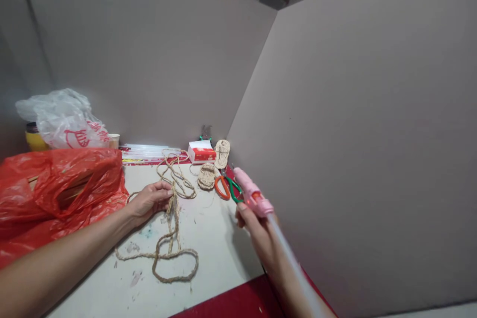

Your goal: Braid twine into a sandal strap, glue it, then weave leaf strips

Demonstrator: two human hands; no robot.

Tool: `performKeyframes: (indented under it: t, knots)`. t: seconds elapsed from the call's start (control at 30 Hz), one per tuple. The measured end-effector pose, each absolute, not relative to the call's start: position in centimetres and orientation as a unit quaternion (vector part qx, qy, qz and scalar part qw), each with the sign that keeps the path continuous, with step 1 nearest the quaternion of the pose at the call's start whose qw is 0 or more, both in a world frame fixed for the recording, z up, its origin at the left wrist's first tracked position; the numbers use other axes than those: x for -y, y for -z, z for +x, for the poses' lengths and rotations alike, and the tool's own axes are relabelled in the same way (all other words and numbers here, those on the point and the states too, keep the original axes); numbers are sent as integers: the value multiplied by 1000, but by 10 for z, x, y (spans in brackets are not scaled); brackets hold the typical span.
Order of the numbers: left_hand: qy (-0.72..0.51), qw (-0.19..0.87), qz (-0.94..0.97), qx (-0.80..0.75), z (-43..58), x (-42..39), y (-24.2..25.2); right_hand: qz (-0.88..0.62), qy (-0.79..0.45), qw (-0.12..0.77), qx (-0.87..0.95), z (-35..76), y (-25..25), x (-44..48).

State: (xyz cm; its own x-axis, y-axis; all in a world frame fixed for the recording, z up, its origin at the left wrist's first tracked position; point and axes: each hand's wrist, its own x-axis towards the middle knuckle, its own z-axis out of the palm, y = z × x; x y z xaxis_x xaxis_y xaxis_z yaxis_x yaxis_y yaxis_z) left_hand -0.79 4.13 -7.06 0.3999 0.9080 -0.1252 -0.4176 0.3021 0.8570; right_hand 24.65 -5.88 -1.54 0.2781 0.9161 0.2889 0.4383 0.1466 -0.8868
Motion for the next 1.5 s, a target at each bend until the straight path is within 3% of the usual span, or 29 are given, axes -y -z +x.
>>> performKeyframes:
  t: [0.13, 0.27, 0.5, 0.8, 1.5]
  knots:
    - [-441, 744, 384, -323, -7, -41, 68, -533, -447, 521, 495, 213, 6, 49]
    - [-430, 755, 377, -322, -7, -42, 67, -523, -505, 454, 515, 182, 14, 42]
    - [-426, 759, 361, -335, -5, -44, 68, -548, -446, 463, 534, 163, 36, 18]
    - [-413, 761, 359, -349, -2, -40, 64, -559, -464, 411, 550, 163, 54, 10]
    - [-408, 777, 323, -353, -5, -40, 64, -542, -421, 422, 593, 182, 56, 1]
